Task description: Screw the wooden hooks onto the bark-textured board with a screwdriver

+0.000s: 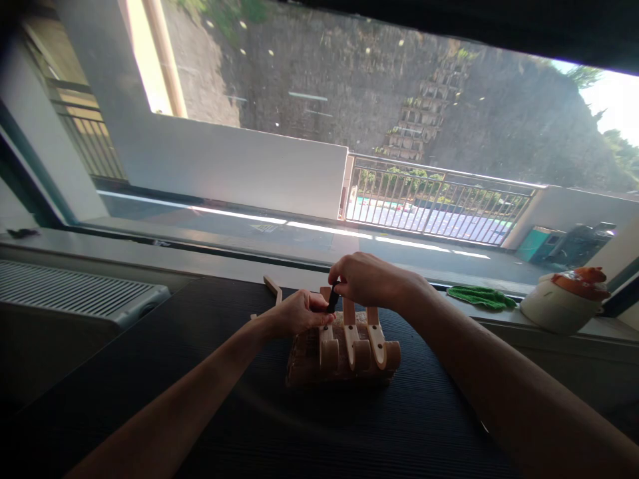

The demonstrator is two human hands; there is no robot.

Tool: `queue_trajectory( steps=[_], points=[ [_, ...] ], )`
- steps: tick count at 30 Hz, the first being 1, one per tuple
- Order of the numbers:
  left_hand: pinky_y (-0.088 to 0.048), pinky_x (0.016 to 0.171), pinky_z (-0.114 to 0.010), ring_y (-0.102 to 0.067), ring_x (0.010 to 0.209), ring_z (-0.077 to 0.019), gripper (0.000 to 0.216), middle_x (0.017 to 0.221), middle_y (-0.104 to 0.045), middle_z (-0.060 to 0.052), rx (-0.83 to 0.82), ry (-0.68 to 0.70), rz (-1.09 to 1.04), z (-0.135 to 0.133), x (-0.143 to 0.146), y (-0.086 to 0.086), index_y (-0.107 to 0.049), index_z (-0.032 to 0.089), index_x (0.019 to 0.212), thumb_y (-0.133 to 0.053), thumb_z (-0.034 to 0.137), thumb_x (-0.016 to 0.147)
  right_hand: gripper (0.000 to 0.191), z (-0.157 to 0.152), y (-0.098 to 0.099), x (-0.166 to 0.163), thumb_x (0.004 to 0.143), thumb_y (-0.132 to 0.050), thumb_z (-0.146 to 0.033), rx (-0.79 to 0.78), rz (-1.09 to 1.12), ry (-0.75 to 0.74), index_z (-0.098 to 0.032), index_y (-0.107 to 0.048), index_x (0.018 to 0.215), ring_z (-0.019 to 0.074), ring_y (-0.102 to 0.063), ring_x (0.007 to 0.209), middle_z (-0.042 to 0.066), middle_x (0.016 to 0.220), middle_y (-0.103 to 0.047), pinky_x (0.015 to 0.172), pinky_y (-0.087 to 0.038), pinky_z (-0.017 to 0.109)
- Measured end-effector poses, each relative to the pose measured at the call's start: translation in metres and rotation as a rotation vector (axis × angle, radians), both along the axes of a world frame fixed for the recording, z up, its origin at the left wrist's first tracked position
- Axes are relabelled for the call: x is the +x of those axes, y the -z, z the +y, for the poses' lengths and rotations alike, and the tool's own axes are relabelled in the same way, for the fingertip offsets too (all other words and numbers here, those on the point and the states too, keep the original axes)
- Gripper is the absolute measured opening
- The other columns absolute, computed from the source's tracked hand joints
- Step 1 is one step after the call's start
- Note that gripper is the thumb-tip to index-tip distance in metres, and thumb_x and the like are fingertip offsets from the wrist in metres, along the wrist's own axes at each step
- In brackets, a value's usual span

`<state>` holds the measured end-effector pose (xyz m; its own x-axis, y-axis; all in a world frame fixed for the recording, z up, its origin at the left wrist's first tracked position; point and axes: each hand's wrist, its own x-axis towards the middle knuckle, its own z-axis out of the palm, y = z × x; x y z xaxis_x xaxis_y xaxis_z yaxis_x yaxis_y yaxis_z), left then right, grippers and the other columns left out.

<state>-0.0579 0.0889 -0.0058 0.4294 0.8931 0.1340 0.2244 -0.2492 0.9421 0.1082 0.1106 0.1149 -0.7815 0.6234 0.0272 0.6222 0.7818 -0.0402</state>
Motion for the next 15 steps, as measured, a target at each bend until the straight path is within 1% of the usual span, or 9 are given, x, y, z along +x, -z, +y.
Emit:
queue_trajectory(
  steps=[2, 6, 8, 11, 13, 15],
  points=[
    [-0.025, 0.046, -0.021, -0.036, 0.049, -0.0061, 0.033, 0.053, -0.043, 0.003, -0.008, 0.010, 0.003, -0.001, 0.000, -0.002, -0.057, 0.009, 0.057, -0.062, 0.040, 0.067, 0.023, -0.001, 0.001, 0.000, 0.079, -0.049, -0.033, 0.015, -0.001, 0.004, -0.023, -0.067, 0.090, 0.0087, -0.047, 0.053, -0.001, 0.065, -0.062, 0.050, -0.030, 0.021],
    [-0.027, 0.047, -0.022, -0.038, 0.050, -0.0069, 0.034, 0.053, -0.046, 0.002, -0.029, 0.013, 0.016, -0.001, 0.000, -0.002, -0.060, 0.009, 0.060, -0.061, 0.043, 0.068, 0.027, -0.003, 0.004, -0.003, 0.079, -0.049, -0.038, 0.073, -0.011, 0.040, -0.019, -0.067, 0.084, 0.0101, -0.048, 0.055, 0.002, 0.066, -0.063, 0.051, -0.031, 0.022],
    [-0.027, 0.046, -0.021, -0.038, 0.049, -0.0068, 0.035, 0.053, -0.047, 0.002, -0.035, 0.011, 0.017, -0.001, -0.001, 0.000, -0.061, 0.009, 0.061, -0.062, 0.043, 0.067, 0.027, -0.002, 0.003, -0.003, 0.078, -0.051, -0.038, 0.058, -0.011, 0.042, -0.019, -0.067, 0.088, 0.0103, -0.050, 0.057, 0.002, 0.068, -0.064, 0.052, -0.031, 0.022],
    [-0.027, 0.046, -0.021, -0.039, 0.049, -0.0071, 0.034, 0.055, -0.049, 0.002, -0.030, 0.004, 0.027, 0.002, -0.001, 0.004, -0.065, 0.008, 0.068, -0.061, 0.042, 0.068, 0.026, 0.000, 0.001, -0.002, 0.076, -0.053, -0.032, 0.004, 0.002, 0.007, -0.024, -0.065, 0.097, 0.0091, -0.050, 0.055, -0.001, 0.071, -0.064, 0.051, -0.031, 0.021],
    [-0.027, 0.047, -0.022, -0.038, 0.050, -0.0072, 0.034, 0.055, -0.049, 0.001, -0.012, 0.001, 0.036, 0.003, -0.002, 0.007, -0.066, 0.008, 0.071, -0.060, 0.041, 0.069, 0.025, 0.001, 0.001, -0.001, 0.076, -0.052, -0.029, 0.007, 0.007, -0.009, -0.025, -0.066, 0.096, 0.0084, -0.049, 0.054, -0.002, 0.070, -0.064, 0.051, -0.031, 0.020],
    [-0.027, 0.047, -0.022, -0.038, 0.049, -0.0070, 0.033, 0.055, -0.048, 0.002, 0.002, 0.008, 0.041, 0.004, -0.002, 0.008, -0.066, 0.008, 0.070, -0.059, 0.041, 0.071, 0.022, 0.000, 0.002, -0.001, 0.077, -0.051, -0.030, 0.039, 0.009, -0.002, -0.023, -0.068, 0.090, 0.0086, -0.048, 0.054, -0.001, 0.067, -0.063, 0.051, -0.031, 0.021]
  ],
)
